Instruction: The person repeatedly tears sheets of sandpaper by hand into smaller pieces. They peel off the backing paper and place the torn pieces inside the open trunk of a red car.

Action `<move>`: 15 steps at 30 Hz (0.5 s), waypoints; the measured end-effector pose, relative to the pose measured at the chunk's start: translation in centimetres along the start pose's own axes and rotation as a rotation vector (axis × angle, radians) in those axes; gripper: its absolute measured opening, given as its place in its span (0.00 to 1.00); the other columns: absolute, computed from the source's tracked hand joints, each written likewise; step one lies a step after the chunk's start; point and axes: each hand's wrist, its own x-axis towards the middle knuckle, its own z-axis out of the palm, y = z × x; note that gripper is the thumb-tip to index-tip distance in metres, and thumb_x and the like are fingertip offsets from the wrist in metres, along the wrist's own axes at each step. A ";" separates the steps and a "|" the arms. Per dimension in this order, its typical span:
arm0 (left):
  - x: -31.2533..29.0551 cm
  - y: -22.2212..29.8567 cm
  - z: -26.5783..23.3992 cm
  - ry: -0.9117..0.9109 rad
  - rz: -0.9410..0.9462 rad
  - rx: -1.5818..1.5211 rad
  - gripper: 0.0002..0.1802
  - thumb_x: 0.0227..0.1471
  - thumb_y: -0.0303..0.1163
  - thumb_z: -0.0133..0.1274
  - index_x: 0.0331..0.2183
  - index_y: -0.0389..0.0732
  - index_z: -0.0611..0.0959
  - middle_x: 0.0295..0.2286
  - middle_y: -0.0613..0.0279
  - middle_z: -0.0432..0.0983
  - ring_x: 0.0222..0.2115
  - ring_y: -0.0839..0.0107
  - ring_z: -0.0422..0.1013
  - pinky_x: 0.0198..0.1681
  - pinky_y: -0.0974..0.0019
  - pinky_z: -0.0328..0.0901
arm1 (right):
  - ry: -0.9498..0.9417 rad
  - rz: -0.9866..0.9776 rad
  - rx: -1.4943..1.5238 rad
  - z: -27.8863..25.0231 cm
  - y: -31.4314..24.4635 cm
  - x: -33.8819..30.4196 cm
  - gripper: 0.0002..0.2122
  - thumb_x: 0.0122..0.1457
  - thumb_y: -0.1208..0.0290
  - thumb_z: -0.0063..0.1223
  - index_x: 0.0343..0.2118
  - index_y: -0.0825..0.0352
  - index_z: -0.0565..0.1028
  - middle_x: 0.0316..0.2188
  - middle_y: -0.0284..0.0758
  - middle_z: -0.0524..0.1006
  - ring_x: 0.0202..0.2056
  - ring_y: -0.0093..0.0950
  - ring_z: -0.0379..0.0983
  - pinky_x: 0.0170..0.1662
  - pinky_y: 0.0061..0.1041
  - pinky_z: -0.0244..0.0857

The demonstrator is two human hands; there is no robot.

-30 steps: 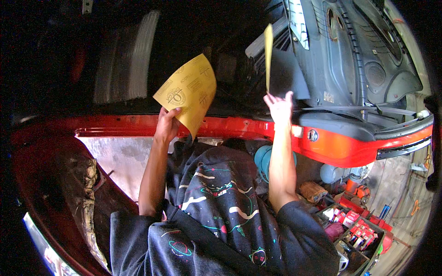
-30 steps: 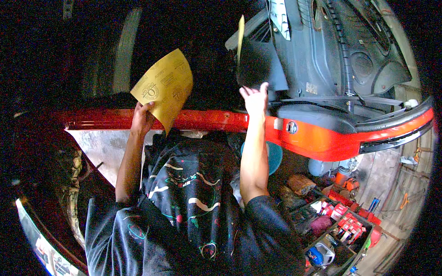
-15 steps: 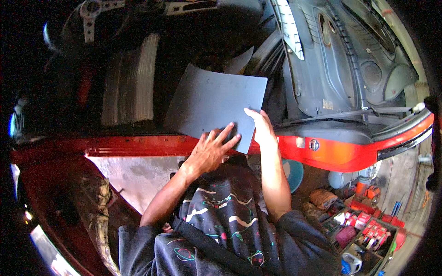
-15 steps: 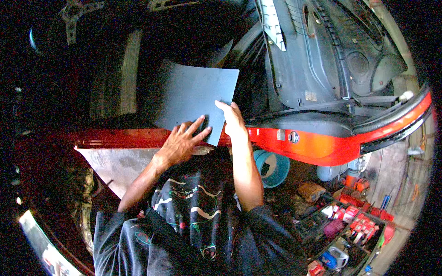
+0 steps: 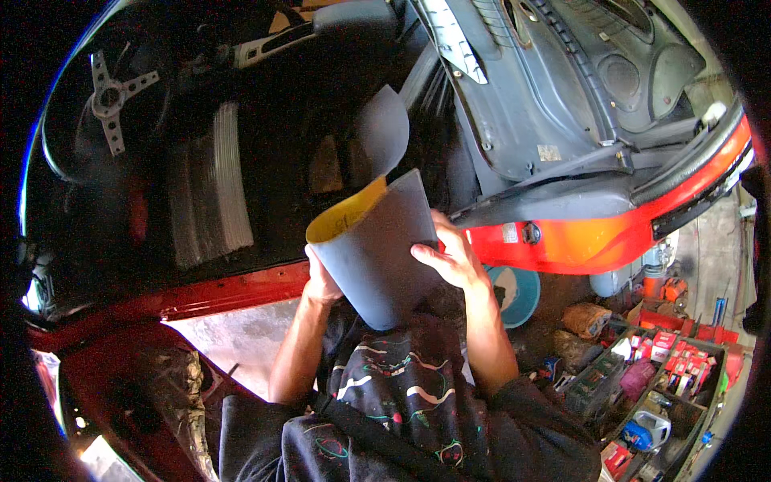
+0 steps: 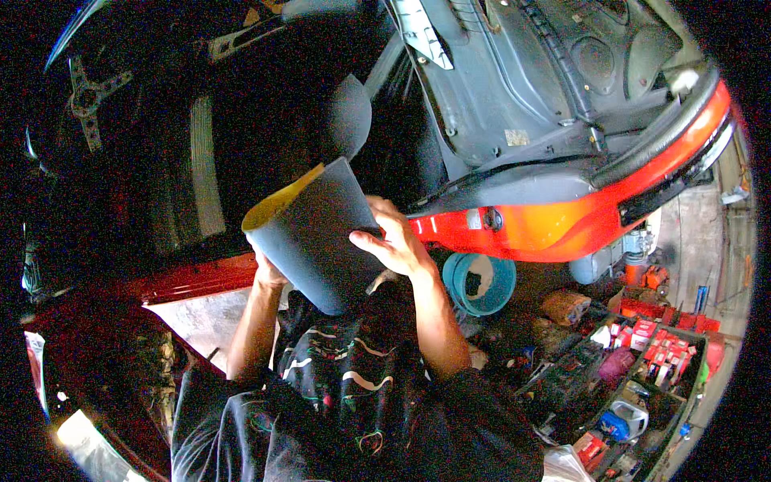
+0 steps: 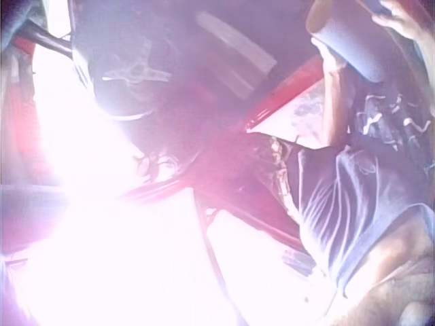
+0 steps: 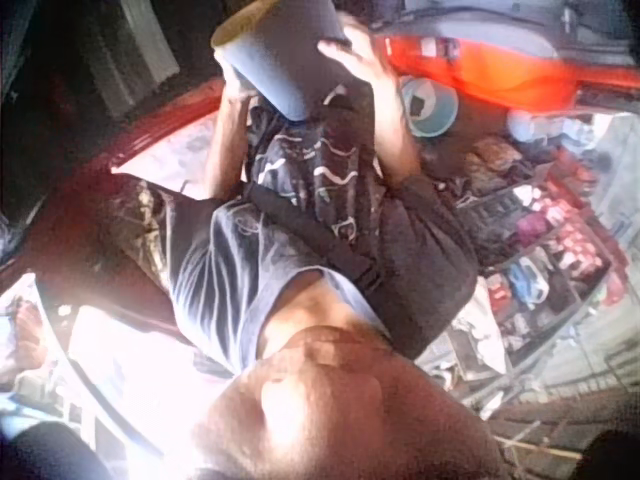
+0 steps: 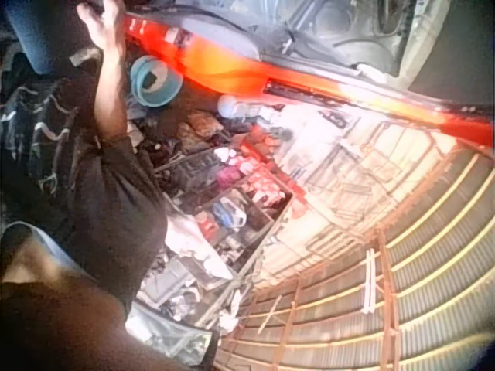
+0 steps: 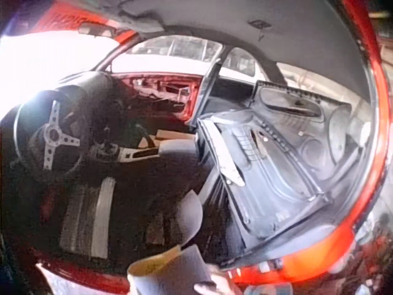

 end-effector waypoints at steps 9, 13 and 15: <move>2.6 -3.3 10.9 0.164 0.210 1.087 0.38 0.50 0.57 0.38 0.55 0.41 0.58 0.52 0.55 0.60 0.51 0.63 0.59 0.54 0.60 0.53 | 0.115 -0.032 0.605 -3.9 2.4 -4.3 0.24 0.48 0.66 0.59 0.47 0.69 0.65 0.41 0.36 0.71 0.45 0.27 0.64 0.48 0.26 0.58; 3.8 -4.3 15.3 0.172 0.348 0.289 0.36 0.43 0.45 0.57 0.50 0.37 0.65 0.44 0.57 0.67 0.47 0.68 0.62 0.50 0.64 0.56 | 0.413 -0.076 0.554 -5.9 3.8 -5.4 0.20 0.46 0.74 0.60 0.40 0.68 0.64 0.35 0.34 0.72 0.39 0.22 0.67 0.41 0.23 0.61; 3.9 -5.3 16.7 0.281 0.486 0.774 0.39 0.37 0.42 0.62 0.49 0.36 0.66 0.42 0.57 0.68 0.46 0.69 0.62 0.50 0.64 0.56 | 0.397 -0.080 0.509 -6.0 3.7 -5.9 0.20 0.45 0.79 0.58 0.42 0.68 0.63 0.37 0.35 0.72 0.40 0.24 0.68 0.44 0.24 0.61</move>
